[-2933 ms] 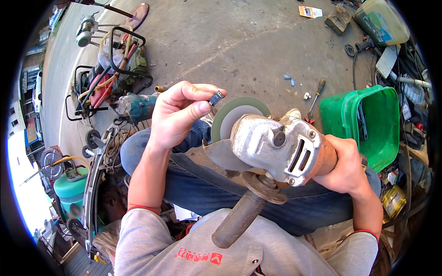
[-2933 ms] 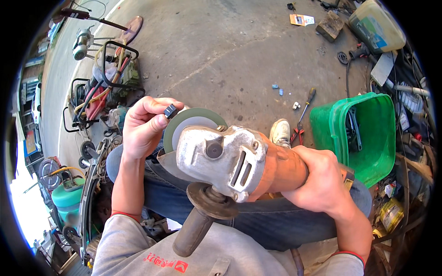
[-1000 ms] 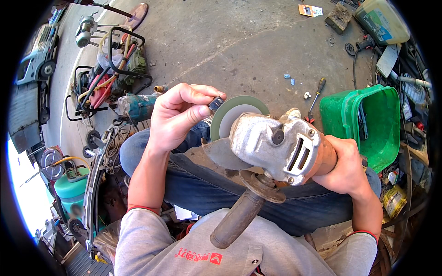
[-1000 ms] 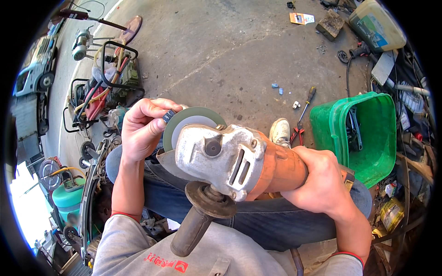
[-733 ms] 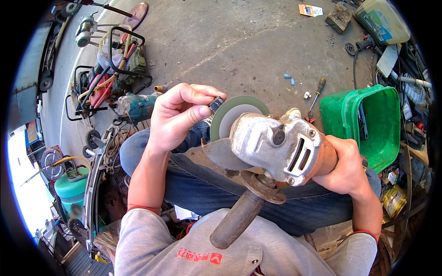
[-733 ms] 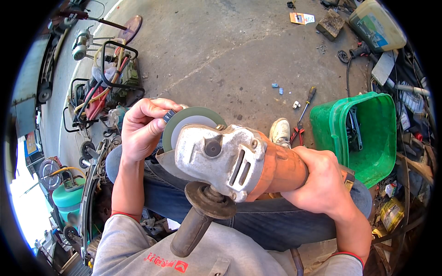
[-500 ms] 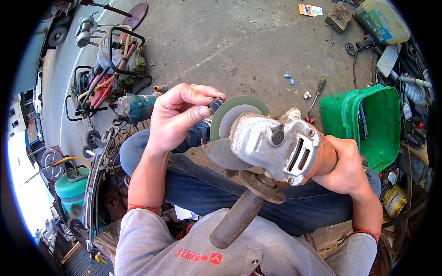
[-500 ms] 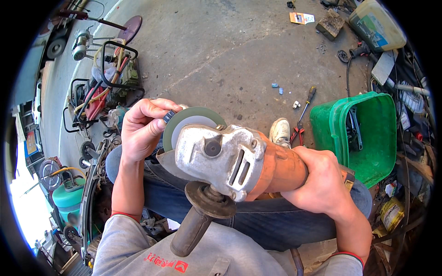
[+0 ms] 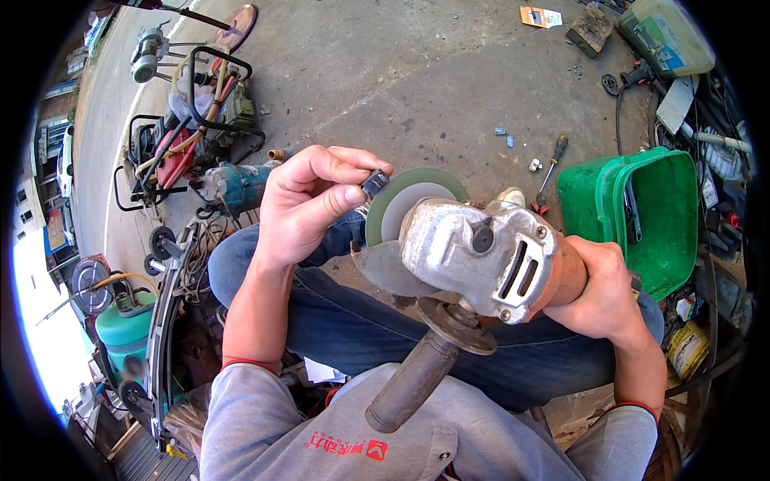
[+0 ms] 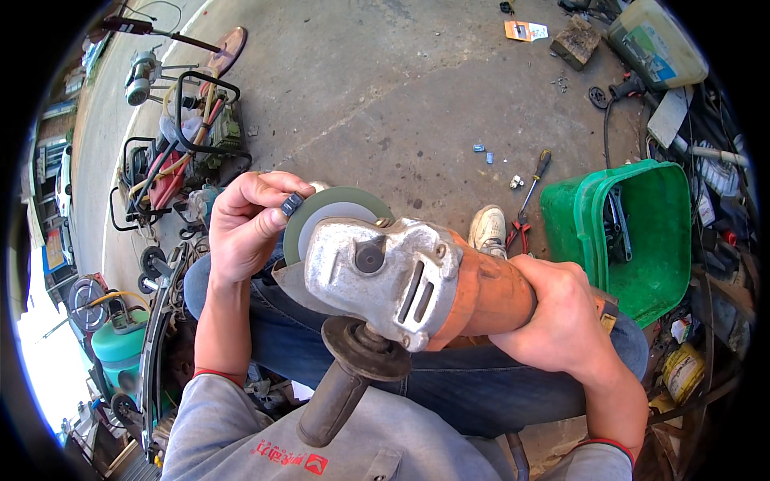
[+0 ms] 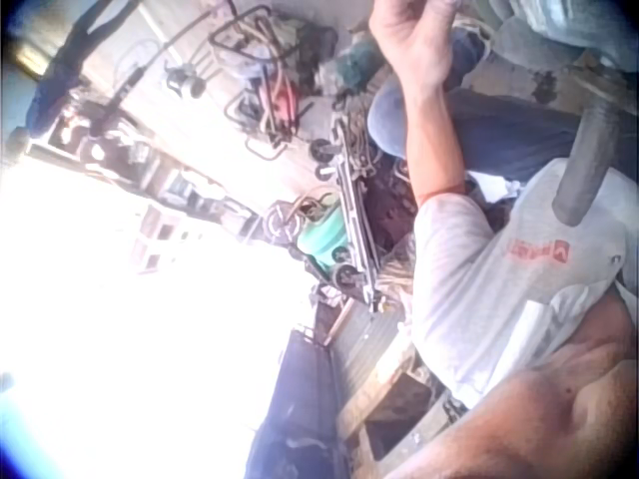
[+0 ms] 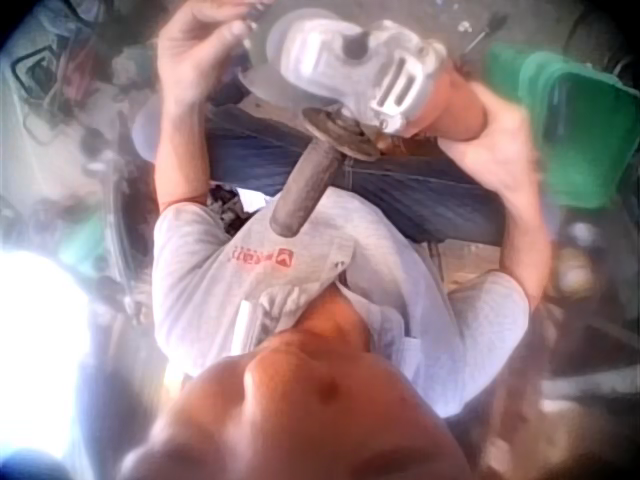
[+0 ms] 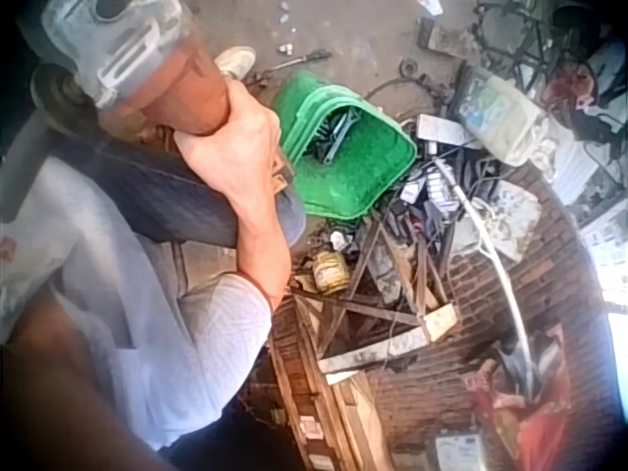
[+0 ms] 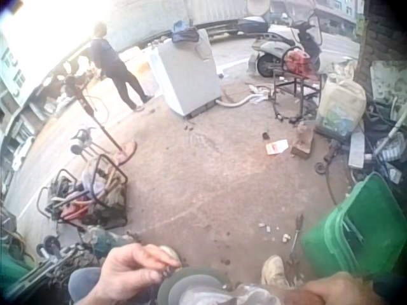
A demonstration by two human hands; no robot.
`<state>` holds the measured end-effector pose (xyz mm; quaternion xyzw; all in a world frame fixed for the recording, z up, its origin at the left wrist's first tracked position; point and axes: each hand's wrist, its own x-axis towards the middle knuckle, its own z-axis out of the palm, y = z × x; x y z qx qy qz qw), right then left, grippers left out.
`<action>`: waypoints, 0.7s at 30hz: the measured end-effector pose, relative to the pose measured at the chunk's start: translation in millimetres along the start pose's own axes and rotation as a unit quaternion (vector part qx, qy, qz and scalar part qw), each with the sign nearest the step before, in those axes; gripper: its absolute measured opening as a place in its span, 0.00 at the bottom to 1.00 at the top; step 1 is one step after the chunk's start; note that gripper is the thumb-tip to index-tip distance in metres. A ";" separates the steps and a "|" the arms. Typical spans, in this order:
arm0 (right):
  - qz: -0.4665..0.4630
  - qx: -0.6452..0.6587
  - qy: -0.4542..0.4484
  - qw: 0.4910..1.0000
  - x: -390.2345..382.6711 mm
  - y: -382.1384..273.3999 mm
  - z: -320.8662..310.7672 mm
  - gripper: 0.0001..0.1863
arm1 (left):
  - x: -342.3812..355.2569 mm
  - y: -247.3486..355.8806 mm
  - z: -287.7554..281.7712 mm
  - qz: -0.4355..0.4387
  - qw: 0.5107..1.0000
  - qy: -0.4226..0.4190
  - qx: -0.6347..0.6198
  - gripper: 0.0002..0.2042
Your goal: The person sits on the ground and uses a screwdriver to disassemble a small white component, then grinds it with an angle grinder. They reassemble the component and install it into a washing machine, securing it with a power drill. Finally, they use a multimeter to test the electrical connections.
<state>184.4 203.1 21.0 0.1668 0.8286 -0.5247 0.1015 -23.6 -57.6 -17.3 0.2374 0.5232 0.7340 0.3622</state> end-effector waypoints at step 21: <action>-0.014 -0.006 -0.008 1.000 0.3 -1.4 -1.6 0.15 | 0.0 -1.8 0.7 0.002 1.000 0.001 0.007 0.05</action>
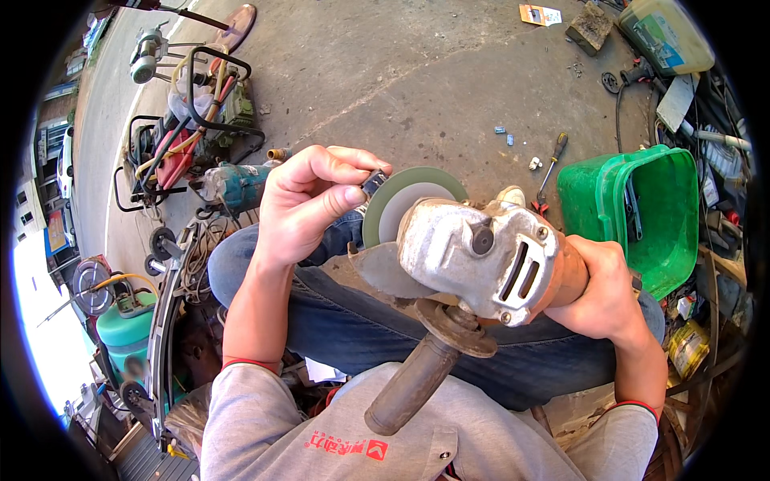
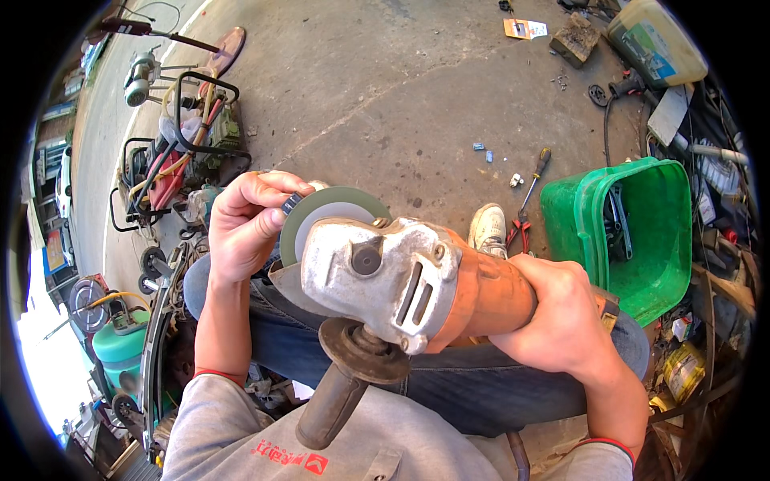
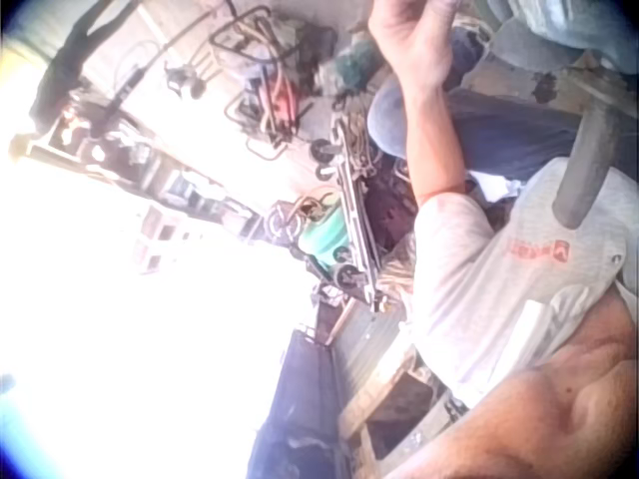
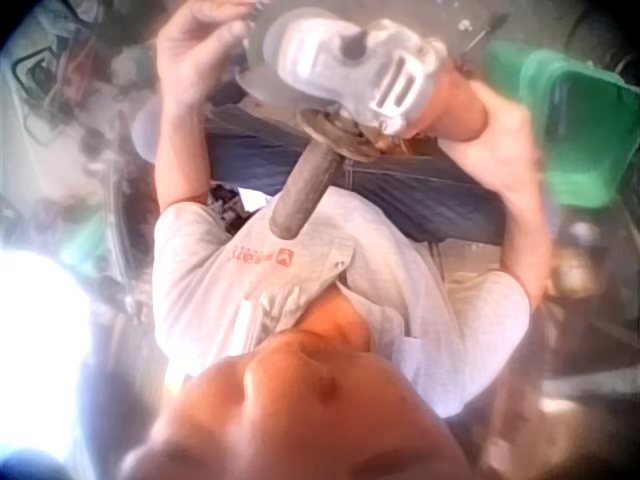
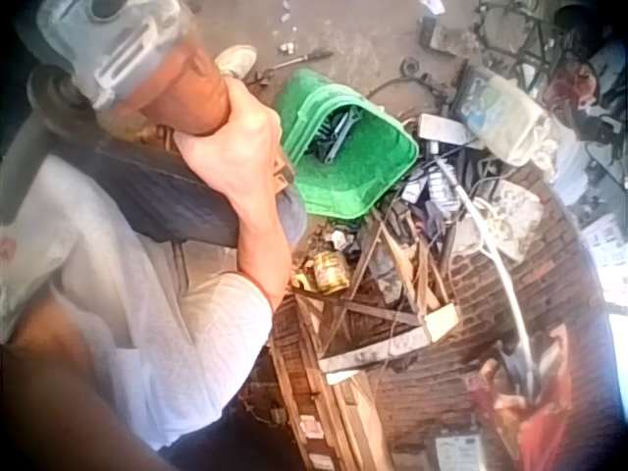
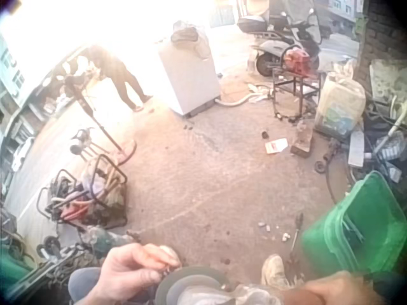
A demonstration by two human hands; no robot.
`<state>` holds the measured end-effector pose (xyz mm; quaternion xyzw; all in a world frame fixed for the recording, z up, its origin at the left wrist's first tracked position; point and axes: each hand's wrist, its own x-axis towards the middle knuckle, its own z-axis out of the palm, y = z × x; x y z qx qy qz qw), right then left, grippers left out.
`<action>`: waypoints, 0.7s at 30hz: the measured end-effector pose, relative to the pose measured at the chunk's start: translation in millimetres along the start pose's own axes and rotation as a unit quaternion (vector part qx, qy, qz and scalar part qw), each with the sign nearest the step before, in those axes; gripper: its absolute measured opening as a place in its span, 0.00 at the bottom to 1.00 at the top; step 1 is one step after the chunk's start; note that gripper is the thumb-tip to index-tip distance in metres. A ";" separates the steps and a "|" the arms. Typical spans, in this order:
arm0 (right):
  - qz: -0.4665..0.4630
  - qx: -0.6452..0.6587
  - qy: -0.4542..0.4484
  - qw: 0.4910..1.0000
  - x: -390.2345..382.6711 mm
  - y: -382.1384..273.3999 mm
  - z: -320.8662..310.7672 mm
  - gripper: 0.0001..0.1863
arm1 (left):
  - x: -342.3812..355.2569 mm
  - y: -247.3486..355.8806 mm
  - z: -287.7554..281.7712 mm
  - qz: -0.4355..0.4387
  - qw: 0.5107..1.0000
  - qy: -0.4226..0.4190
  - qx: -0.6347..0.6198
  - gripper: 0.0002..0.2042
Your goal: The person sits on the ground and uses a screwdriver to disassemble a small white component, then grinds it with an angle grinder. They reassemble the component and install it into a washing machine, securing it with a power drill. Finally, they use a multimeter to test the electrical connections.
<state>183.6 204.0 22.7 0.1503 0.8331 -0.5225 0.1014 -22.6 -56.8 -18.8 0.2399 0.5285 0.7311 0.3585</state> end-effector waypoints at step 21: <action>-0.011 0.025 -0.021 0.999 2.2 2.5 -1.5 0.14 | 0.7 0.7 -0.4 0.011 1.000 -0.017 0.001 0.05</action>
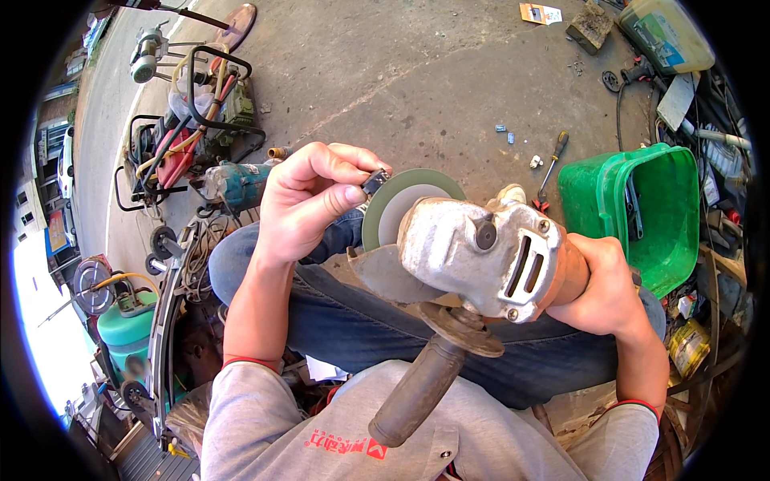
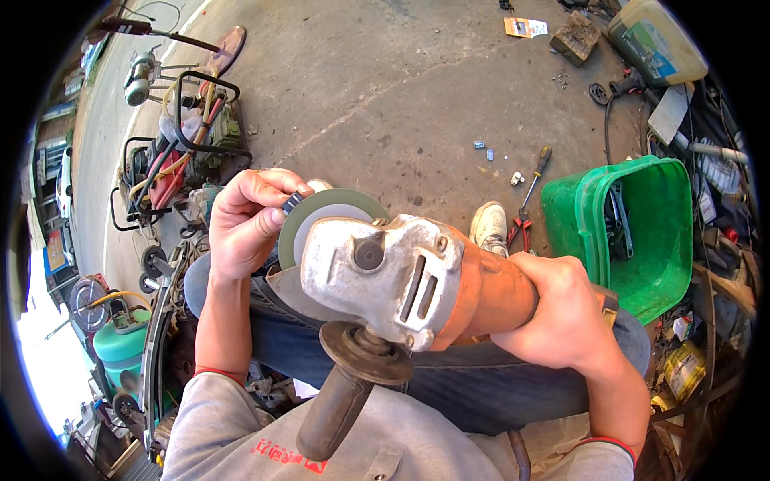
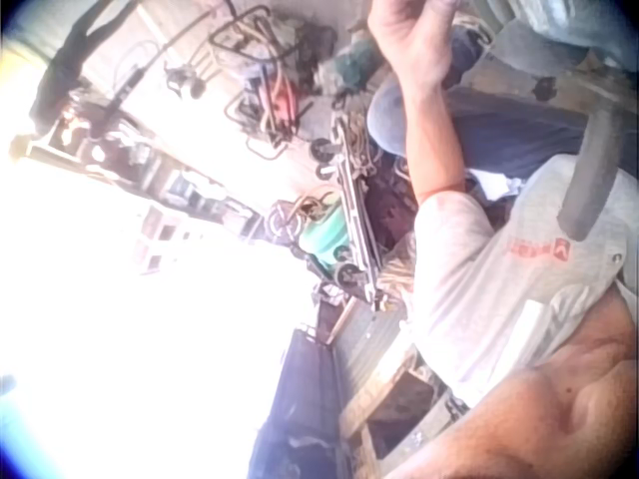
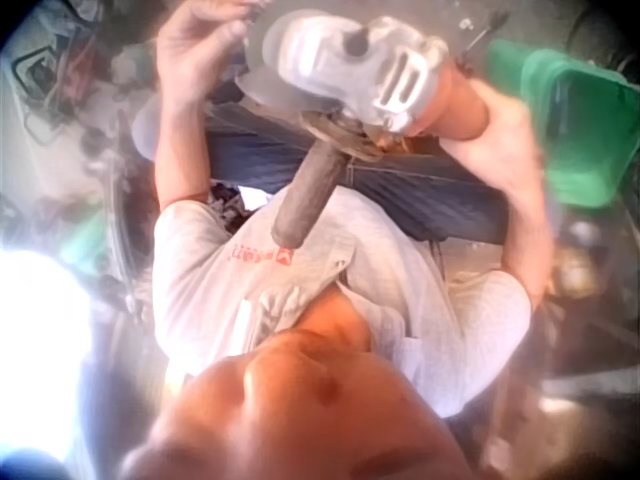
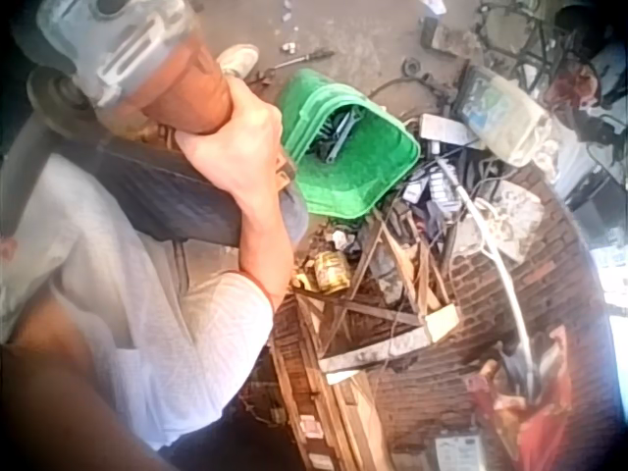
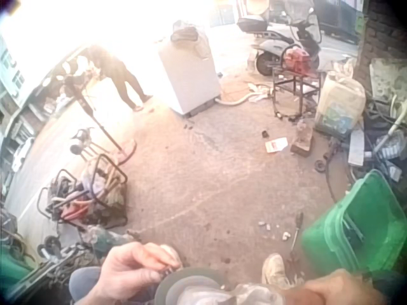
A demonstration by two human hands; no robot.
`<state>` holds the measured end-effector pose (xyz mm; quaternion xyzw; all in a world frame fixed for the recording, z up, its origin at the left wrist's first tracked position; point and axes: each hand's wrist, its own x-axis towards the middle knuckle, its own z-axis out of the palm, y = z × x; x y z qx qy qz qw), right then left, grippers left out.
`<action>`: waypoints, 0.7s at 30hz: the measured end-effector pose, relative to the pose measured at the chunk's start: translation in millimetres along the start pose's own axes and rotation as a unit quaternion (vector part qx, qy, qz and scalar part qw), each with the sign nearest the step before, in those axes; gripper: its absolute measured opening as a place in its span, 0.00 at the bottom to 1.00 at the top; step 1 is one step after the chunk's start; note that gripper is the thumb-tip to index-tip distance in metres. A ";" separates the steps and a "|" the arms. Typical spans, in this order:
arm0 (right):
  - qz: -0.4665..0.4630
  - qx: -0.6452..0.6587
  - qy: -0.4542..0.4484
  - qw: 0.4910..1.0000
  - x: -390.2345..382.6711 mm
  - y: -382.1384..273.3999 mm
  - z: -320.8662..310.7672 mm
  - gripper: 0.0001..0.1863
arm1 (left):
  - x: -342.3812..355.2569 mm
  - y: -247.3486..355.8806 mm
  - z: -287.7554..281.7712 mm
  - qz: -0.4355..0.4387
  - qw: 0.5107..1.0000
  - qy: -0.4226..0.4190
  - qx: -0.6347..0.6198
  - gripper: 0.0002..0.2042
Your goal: The person sits on the ground and uses a screwdriver to disassemble a small white component, then grinds it with an angle grinder. They reassemble the component and install it into a washing machine, securing it with a power drill. Finally, they use a multimeter to test the electrical connections.
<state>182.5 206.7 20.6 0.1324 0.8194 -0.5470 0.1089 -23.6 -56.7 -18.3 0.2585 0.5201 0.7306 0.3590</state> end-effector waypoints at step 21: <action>0.004 0.027 -0.007 1.000 -1.8 4.0 -0.4 0.14 | -0.1 -2.7 -2.9 -0.009 0.999 -0.001 -0.053 0.05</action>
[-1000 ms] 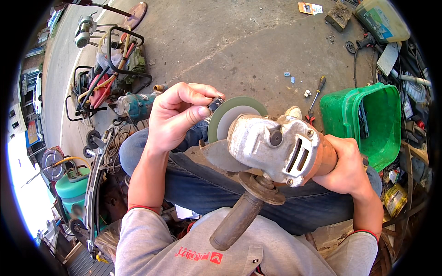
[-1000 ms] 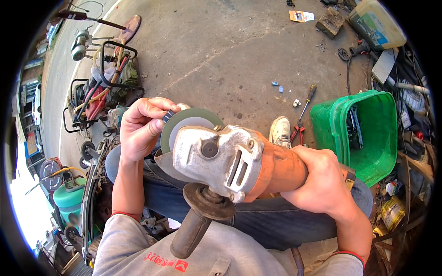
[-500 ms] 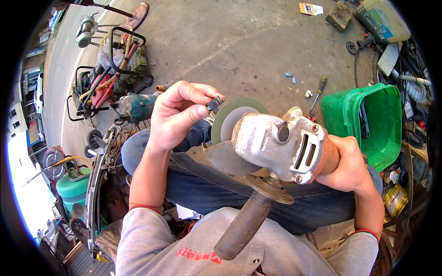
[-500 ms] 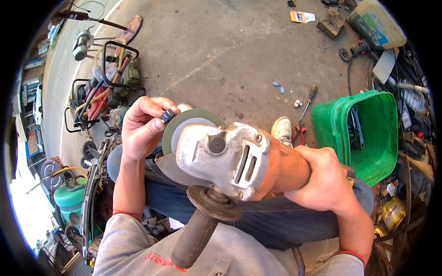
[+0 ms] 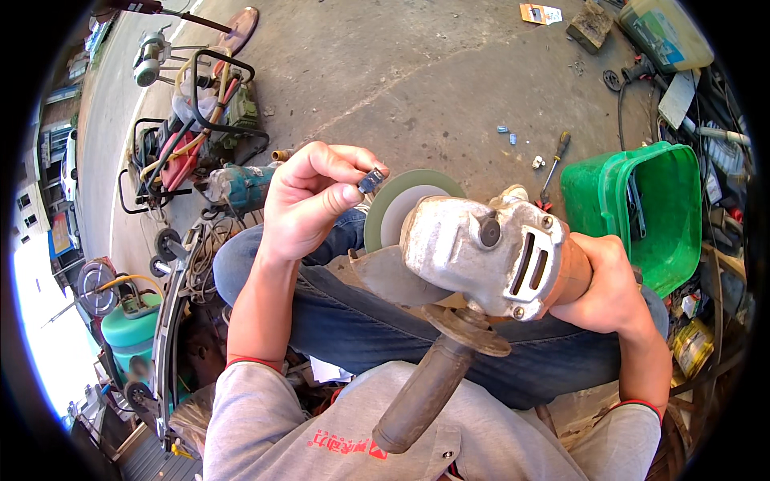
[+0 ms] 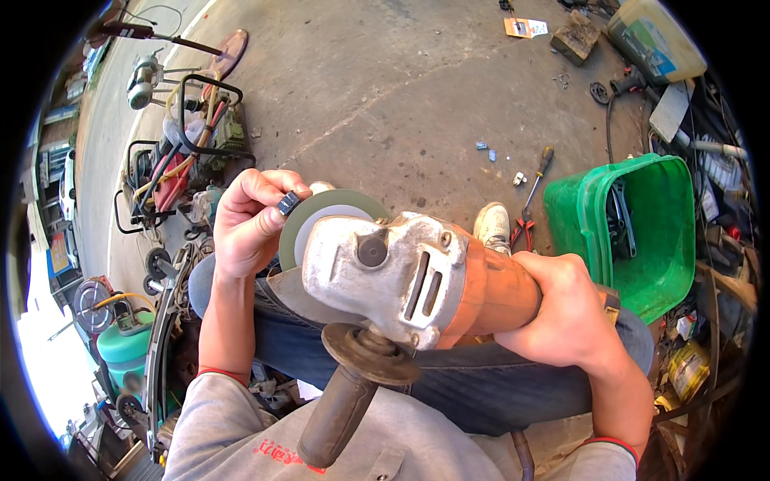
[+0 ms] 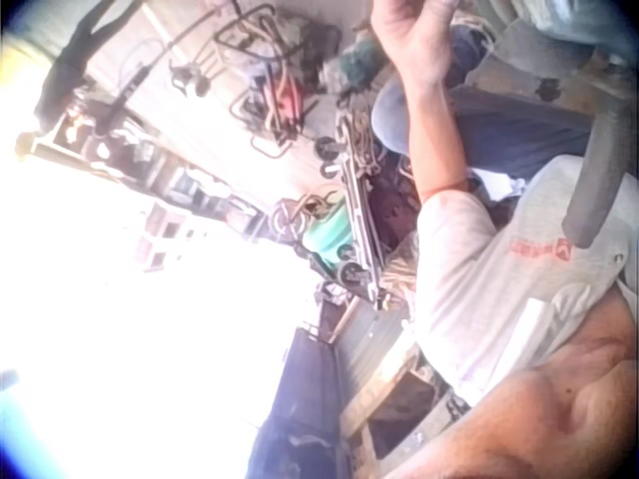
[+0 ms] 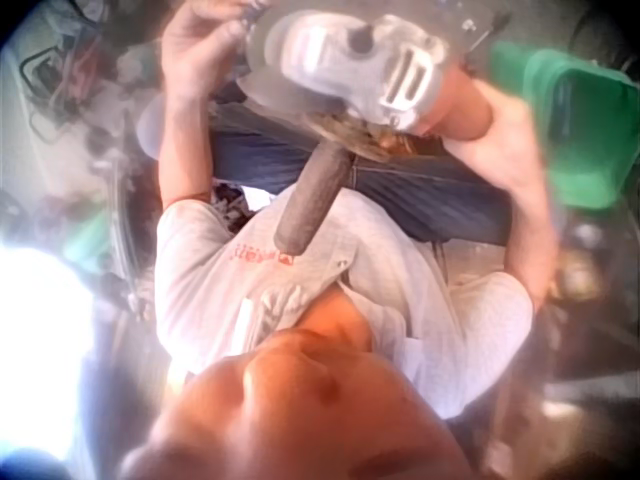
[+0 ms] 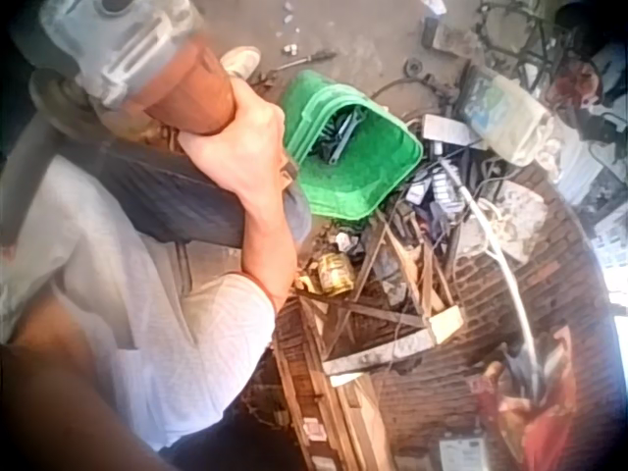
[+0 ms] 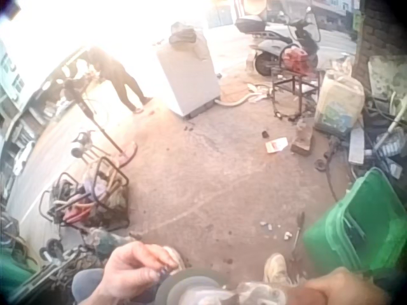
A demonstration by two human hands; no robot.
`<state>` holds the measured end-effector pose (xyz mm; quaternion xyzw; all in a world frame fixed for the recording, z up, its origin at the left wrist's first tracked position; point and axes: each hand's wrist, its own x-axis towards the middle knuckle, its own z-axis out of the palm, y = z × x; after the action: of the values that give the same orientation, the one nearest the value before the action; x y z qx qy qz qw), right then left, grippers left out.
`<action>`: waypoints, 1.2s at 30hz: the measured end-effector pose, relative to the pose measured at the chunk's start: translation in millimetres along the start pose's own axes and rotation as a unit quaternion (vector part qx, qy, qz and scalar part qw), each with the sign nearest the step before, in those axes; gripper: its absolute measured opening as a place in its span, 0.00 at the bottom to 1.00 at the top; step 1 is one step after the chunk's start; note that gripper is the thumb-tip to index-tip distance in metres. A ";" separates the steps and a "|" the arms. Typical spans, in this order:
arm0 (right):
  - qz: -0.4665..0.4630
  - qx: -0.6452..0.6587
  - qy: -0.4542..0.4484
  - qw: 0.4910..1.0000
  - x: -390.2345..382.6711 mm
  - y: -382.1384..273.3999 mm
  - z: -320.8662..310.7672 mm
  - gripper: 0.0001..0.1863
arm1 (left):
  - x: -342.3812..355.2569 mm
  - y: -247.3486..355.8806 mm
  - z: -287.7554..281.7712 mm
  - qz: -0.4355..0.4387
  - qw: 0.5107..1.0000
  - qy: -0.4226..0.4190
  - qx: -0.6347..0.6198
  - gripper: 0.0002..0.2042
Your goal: The person sits on the ground and uses a screwdriver to disassemble a small white component, then grinds it with an angle grinder. They reassemble the component and install it into a washing machine, securing it with a power drill. Finally, they use a multimeter to test the electrical connections.
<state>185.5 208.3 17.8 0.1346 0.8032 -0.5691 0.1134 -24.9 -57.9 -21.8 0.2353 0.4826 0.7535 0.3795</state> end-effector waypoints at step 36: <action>0.005 -0.010 0.006 1.000 0.6 -1.3 1.3 0.14 | 0.8 0.2 2.0 -0.001 1.000 -0.011 0.015 0.04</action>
<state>184.5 206.7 18.3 0.1408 0.8087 -0.5599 0.1126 -24.0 -56.2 -20.7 0.2489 0.4896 0.7431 0.3822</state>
